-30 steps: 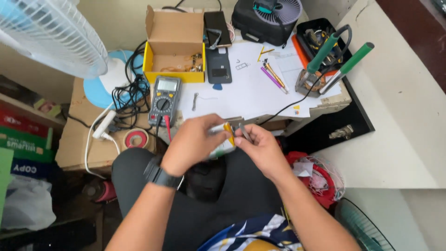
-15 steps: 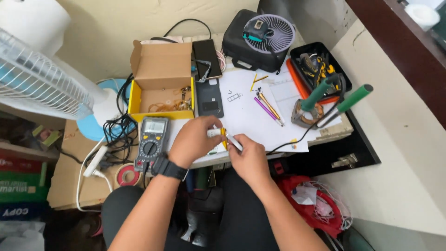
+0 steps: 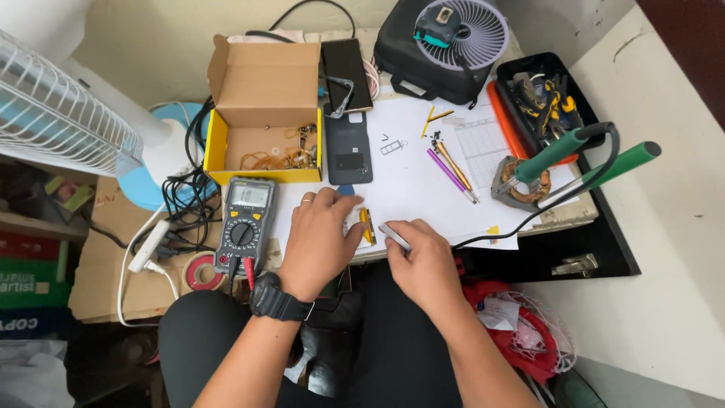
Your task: The person holds a lithium-ion battery and uses a soldering iron to apply heat to the battery terminals. They use tweezers to hold a small wire or component while soldering.
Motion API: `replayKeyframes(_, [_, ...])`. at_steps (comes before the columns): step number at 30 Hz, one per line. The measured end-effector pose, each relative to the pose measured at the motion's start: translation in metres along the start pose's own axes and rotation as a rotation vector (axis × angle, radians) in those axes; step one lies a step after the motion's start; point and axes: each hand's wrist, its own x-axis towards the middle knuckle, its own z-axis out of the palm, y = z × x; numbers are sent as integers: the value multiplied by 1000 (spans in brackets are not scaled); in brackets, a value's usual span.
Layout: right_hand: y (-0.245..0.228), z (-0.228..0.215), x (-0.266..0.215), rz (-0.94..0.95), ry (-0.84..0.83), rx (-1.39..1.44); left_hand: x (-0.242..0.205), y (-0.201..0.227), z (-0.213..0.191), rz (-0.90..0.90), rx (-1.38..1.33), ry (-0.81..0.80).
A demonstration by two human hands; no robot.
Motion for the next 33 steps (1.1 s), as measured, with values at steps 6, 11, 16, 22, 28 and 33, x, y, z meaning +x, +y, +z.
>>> replayKeyframes(6, [-1, 1, -21, -108, 7, -51, -10, 0, 3, 91, -82, 41])
replayKeyframes(11, [-2, 1, -29, -100, -73, -140, -11, -9, 14, 59, -178, 65])
replayKeyframes(16, [-2, 4, -30, -63, -76, -84, -15, -7, 11, 72, -252, 90])
replayKeyframes(22, [-1, 7, -28, 33, -40, 72, -16, -11, 18, 39, -293, 67])
replayKeyframes(28, [11, 10, -28, -87, -46, 12, -19, -24, 34, 169, -296, 209])
replayKeyframes(33, [2, 0, -26, -19, -158, -51, -17, -24, 31, 157, -319, 221])
